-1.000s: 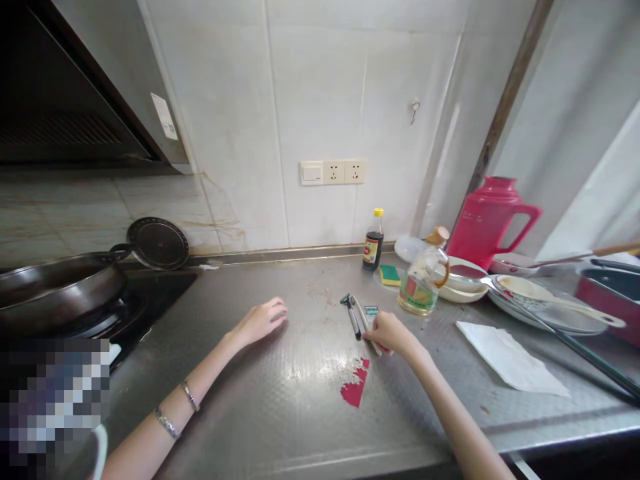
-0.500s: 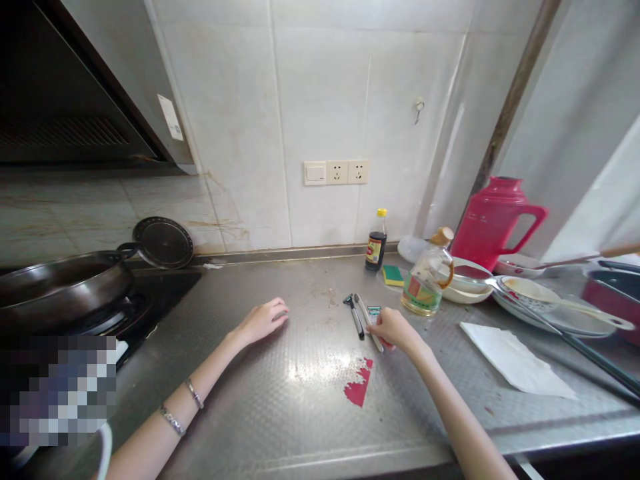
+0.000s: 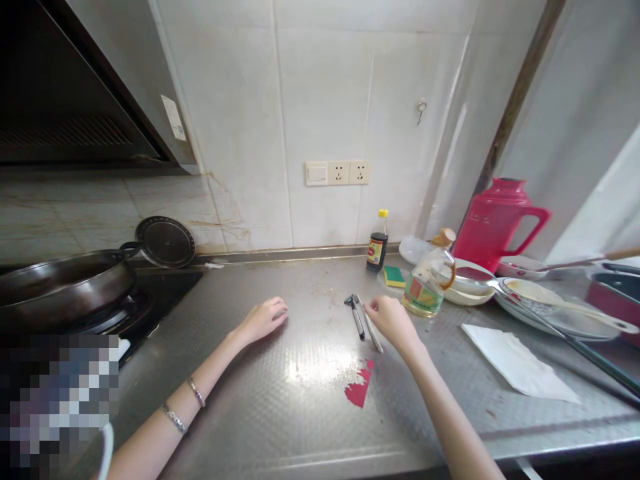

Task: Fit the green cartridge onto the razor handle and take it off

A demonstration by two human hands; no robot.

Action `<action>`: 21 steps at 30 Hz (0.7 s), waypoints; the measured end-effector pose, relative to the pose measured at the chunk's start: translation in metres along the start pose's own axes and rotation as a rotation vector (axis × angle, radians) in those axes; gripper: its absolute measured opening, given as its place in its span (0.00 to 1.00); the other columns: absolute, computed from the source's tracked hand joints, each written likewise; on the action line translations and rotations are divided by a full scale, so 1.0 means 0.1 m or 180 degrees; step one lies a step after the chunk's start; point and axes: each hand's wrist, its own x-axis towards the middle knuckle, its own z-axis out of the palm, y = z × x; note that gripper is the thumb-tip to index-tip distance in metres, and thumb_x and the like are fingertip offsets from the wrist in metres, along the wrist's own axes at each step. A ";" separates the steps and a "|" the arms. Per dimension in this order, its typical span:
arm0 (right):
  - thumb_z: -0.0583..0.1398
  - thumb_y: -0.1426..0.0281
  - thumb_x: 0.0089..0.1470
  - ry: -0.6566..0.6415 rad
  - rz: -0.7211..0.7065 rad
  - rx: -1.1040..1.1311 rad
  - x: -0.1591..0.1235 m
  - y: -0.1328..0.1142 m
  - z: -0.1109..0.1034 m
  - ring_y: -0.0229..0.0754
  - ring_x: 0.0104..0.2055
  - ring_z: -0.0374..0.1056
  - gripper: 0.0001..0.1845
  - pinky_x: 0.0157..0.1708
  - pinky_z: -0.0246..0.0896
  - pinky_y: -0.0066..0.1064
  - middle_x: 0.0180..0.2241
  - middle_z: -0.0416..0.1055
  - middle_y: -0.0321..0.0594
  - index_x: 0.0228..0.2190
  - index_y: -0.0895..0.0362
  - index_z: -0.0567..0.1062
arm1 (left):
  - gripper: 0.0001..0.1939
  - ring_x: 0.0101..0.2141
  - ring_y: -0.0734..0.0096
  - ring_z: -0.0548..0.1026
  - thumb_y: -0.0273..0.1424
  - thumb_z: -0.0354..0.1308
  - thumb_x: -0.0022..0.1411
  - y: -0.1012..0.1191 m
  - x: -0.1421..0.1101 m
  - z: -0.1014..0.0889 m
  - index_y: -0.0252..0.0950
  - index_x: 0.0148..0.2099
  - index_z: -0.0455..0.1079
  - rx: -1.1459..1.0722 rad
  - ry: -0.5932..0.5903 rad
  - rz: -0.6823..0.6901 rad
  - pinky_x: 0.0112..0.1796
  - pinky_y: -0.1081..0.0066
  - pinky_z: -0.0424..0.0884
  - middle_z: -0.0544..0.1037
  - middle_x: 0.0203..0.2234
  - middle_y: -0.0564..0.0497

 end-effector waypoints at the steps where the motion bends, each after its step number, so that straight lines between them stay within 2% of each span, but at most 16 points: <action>1: 0.52 0.63 0.52 0.0154 -0.0109 -0.0060 0.01 -0.12 0.00 0.42 0.26 0.70 0.18 0.25 0.53 0.27 0.24 0.74 0.46 0.22 0.60 0.74 | 0.13 0.42 0.69 0.69 0.32 0.45 0.62 -0.02 0.00 0.01 0.37 0.44 0.68 0.0007 0.0032 0.0009 0.43 0.70 0.66 0.71 0.41 0.48; 4: 0.50 0.64 0.54 0.0177 -0.0404 -0.0103 0.07 -0.53 0.14 0.43 0.31 0.70 0.17 0.28 0.55 0.27 0.28 0.75 0.45 0.28 0.58 0.75 | 0.14 0.46 0.66 0.67 0.33 0.46 0.62 -0.09 0.00 0.05 0.35 0.47 0.66 0.0075 0.0067 -0.0014 0.47 0.66 0.63 0.70 0.44 0.46; 7: 0.50 0.67 0.55 -0.0052 -0.0882 -0.0060 0.17 -0.87 0.44 0.45 0.41 0.69 0.17 0.38 0.57 0.28 0.37 0.74 0.49 0.38 0.61 0.74 | 0.20 0.53 0.59 0.62 0.36 0.44 0.63 -0.19 -0.02 0.09 0.33 0.53 0.62 0.0224 -0.0040 -0.0319 0.51 0.61 0.59 0.65 0.52 0.41; 9: 0.51 0.68 0.54 -0.0177 -0.1115 -0.0022 0.24 -1.00 0.67 0.46 0.49 0.65 0.20 0.46 0.55 0.29 0.45 0.70 0.53 0.46 0.65 0.70 | 0.24 0.57 0.54 0.56 0.39 0.41 0.64 -0.25 -0.05 0.12 0.33 0.57 0.58 0.0303 -0.0148 -0.0604 0.53 0.57 0.55 0.59 0.57 0.38; 12: 0.50 0.71 0.55 -0.0245 -0.1159 -0.0010 0.32 -1.04 0.98 0.47 0.56 0.57 0.24 0.53 0.49 0.31 0.53 0.62 0.59 0.51 0.70 0.64 | 0.28 0.60 0.49 0.50 0.42 0.37 0.65 -0.33 -0.08 0.16 0.33 0.61 0.51 0.0324 -0.0283 -0.0891 0.54 0.53 0.50 0.52 0.60 0.36; 15: 0.48 0.71 0.57 -0.0194 -0.1108 -0.0008 0.34 -0.97 1.19 0.47 0.58 0.53 0.25 0.56 0.45 0.33 0.55 0.59 0.60 0.53 0.72 0.62 | 0.29 0.61 0.48 0.46 0.44 0.34 0.65 -0.37 -0.09 0.20 0.34 0.63 0.48 0.0308 -0.0383 -0.1000 0.54 0.50 0.48 0.49 0.61 0.35; 21: 0.47 0.70 0.57 -0.0133 -0.1200 -0.0093 0.32 -0.89 1.31 0.47 0.58 0.54 0.23 0.57 0.43 0.34 0.54 0.61 0.58 0.49 0.71 0.66 | 0.28 0.60 0.48 0.46 0.44 0.35 0.64 -0.40 -0.09 0.31 0.36 0.62 0.50 0.0332 -0.0401 -0.1065 0.54 0.49 0.48 0.49 0.61 0.36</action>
